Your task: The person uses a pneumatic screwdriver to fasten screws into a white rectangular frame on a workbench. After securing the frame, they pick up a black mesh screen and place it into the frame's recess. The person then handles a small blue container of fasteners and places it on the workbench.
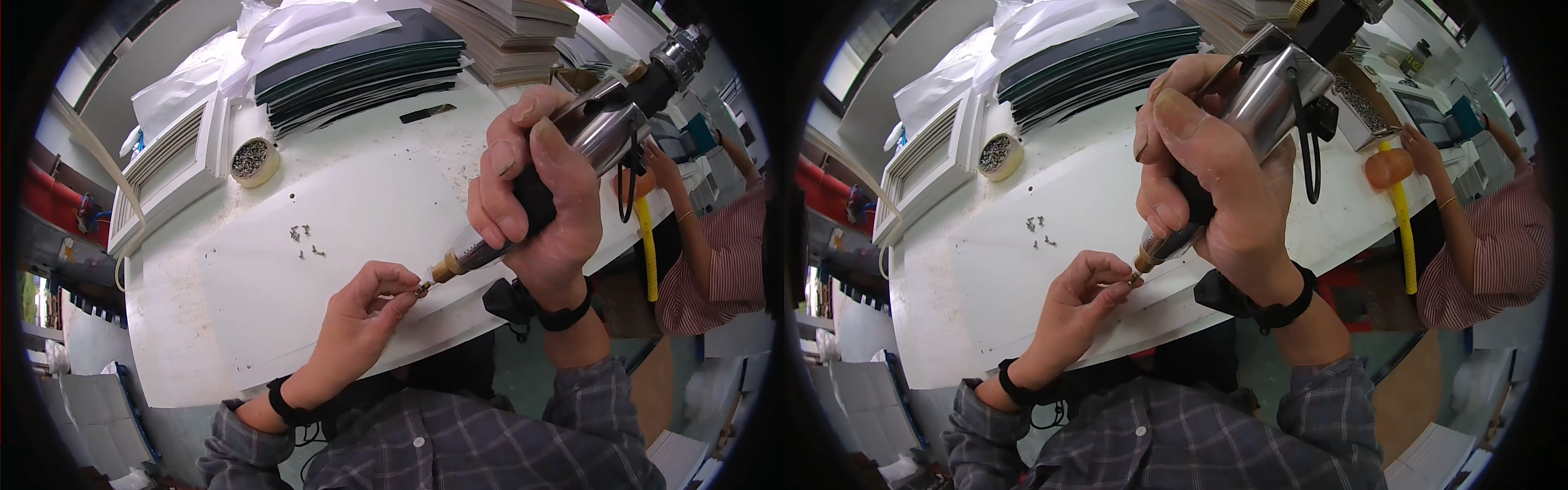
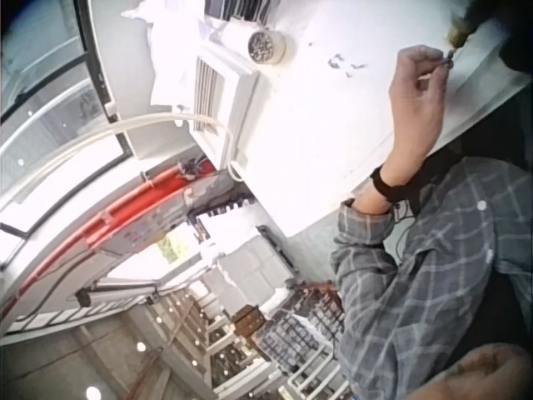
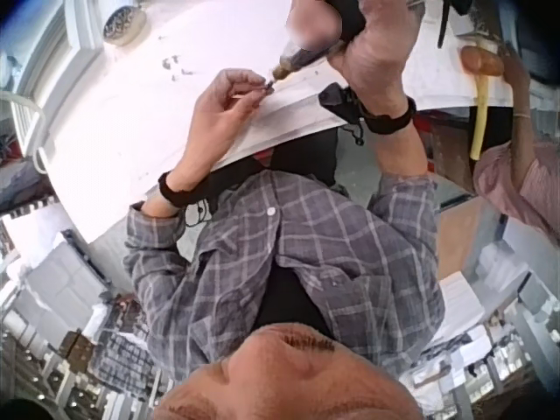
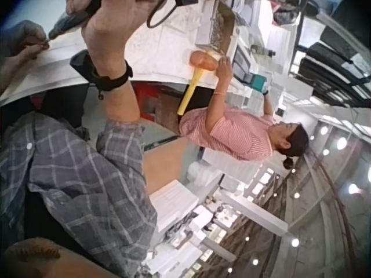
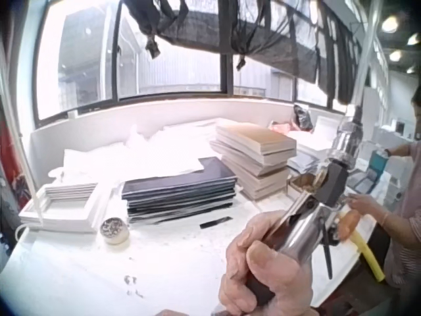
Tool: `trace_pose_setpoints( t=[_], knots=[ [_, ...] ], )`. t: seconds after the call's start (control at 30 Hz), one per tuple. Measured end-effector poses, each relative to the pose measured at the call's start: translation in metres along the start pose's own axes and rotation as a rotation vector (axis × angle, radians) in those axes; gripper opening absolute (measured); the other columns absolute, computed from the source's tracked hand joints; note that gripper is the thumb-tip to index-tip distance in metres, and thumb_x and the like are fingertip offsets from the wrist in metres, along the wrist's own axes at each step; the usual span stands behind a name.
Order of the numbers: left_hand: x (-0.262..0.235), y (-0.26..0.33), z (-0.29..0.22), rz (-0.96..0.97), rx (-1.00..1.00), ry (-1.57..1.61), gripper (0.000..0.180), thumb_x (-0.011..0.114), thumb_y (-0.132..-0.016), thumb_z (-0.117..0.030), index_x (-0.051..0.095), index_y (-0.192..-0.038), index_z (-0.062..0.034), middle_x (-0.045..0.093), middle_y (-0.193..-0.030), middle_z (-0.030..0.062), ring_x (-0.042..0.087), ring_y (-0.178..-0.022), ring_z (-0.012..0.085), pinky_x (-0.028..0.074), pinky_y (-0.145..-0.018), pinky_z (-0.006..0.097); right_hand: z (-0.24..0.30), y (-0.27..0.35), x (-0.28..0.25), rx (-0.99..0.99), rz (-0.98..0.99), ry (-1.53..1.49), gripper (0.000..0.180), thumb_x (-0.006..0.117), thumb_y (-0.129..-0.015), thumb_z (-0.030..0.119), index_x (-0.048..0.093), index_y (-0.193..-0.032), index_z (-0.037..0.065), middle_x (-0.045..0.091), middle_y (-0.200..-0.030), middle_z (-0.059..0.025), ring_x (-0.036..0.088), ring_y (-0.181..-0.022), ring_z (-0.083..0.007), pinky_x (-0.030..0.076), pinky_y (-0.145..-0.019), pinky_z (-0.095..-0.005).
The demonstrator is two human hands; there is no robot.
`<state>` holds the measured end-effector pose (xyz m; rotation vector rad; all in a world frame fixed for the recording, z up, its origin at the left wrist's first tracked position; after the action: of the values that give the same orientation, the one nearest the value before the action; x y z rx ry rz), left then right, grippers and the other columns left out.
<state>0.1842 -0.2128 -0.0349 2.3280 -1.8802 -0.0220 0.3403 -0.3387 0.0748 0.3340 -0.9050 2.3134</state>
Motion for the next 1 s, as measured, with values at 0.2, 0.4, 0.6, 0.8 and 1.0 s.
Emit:
trace_pose_setpoints(
  t=[0.2,0.4,0.6,0.8,1.0],
  knots=[
    [0.027,-0.021,-0.006,0.065,0.221,-0.502,0.027,0.063,-0.096,-0.001,0.057,-0.122,-0.0029,0.071,-0.113,0.0076,0.065,-0.097,0.0161,0.051,-0.083,0.029,0.006,0.001,0.002,0.110,0.011,0.299,0.020,0.062,-0.097,0.013,0.051,-0.110,0.001,0.060,-0.084,-0.0119,0.047,-0.047,-0.0082,0.043,-0.043,-0.0253],
    [0.035,-0.029,-0.001,0.086,0.339,-0.599,0.032,0.061,-0.093,0.002,0.056,-0.124,-0.0027,0.071,-0.114,0.0101,0.061,-0.101,0.0260,0.050,-0.080,0.035,0.003,0.006,-0.002,0.097,0.040,0.398,0.021,0.066,-0.097,0.012,0.052,-0.110,0.002,0.061,-0.082,-0.0108,0.050,-0.050,-0.0077,0.044,-0.045,-0.0229],
    [0.037,-0.029,-0.001,0.085,0.326,-0.596,0.037,0.058,-0.088,0.007,0.054,-0.123,-0.0036,0.070,-0.115,0.0117,0.059,-0.109,0.0342,0.047,-0.096,0.044,0.000,0.010,-0.006,0.074,0.054,0.430,0.021,0.065,-0.097,0.011,0.050,-0.110,0.003,0.060,-0.081,-0.0108,0.050,-0.050,-0.0076,0.043,-0.045,-0.0229],
    [0.038,-0.028,-0.004,0.076,0.354,-0.654,0.037,0.058,-0.090,0.005,0.053,-0.127,-0.0023,0.064,-0.111,0.0144,0.059,-0.104,0.0342,0.048,-0.089,0.043,-0.004,0.013,-0.013,0.093,0.091,0.428,0.020,0.065,-0.096,0.009,0.048,-0.106,0.004,0.059,-0.076,-0.0098,0.049,-0.049,-0.0081,0.041,-0.043,-0.0240],
    [0.037,-0.027,0.000,0.066,0.368,-0.637,0.035,0.058,-0.092,0.002,0.051,-0.127,-0.0013,0.061,-0.109,0.0182,0.060,-0.103,0.0362,0.049,-0.089,0.044,-0.014,0.023,-0.017,0.140,0.069,0.445,0.021,0.068,-0.093,0.009,0.049,-0.102,0.004,0.058,-0.072,-0.0089,0.050,-0.049,-0.0087,0.040,-0.042,-0.0247]
  ],
)
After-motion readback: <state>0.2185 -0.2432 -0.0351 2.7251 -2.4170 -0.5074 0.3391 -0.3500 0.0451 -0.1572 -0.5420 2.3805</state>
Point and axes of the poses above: each hand's wrist, its own y-axis away from the middle knuckle, its own x-axis out of the palm, z = x × y, the point moved 3 cm from there along -y, towards the middle knuckle
